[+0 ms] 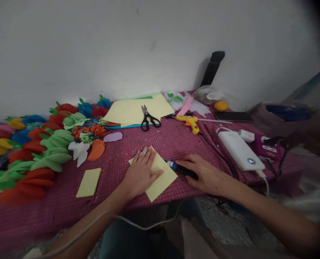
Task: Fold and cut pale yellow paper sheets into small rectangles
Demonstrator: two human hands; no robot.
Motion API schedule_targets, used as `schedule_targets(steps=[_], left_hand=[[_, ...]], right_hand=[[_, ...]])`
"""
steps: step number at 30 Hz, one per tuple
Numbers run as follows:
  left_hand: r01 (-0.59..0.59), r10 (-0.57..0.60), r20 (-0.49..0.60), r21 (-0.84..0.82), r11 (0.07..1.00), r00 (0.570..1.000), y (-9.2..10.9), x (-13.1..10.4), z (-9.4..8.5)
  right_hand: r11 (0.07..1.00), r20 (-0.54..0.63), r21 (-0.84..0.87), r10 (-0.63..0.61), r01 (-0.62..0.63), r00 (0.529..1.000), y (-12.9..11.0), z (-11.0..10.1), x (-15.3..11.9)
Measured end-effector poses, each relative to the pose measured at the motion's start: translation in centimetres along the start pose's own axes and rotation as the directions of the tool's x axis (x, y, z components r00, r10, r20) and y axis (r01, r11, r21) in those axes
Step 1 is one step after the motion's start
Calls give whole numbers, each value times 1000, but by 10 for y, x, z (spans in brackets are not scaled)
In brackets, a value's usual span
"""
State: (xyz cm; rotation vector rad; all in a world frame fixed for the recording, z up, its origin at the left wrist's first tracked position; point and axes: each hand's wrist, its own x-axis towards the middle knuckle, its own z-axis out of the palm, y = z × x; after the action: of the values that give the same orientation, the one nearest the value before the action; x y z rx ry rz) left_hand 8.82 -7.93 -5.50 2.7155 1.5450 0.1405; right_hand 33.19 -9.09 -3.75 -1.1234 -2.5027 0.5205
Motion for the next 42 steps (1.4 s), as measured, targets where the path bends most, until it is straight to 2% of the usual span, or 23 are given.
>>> schedule_targets(steps=[5,17,30,42], left_hand=[[-2,2,-3,-3,1000,1000,0,0,-1],[-8,8,-20,-3,1000,1000,0,-1,1],[-5,4,-27,-8,1000,1000,0,-2,0],[8,-8,-20,-13,1000,1000,0,-1,0]], right_hand=[[1000,-7,-1,-5,5,1000,1,3,5],[1000,-7,1,15,-15,1000,5,-4,1],[999,-24,-28,-27,27,999,3,3,21],[1000,-20,-28,10,-11,1000,9,0,15]])
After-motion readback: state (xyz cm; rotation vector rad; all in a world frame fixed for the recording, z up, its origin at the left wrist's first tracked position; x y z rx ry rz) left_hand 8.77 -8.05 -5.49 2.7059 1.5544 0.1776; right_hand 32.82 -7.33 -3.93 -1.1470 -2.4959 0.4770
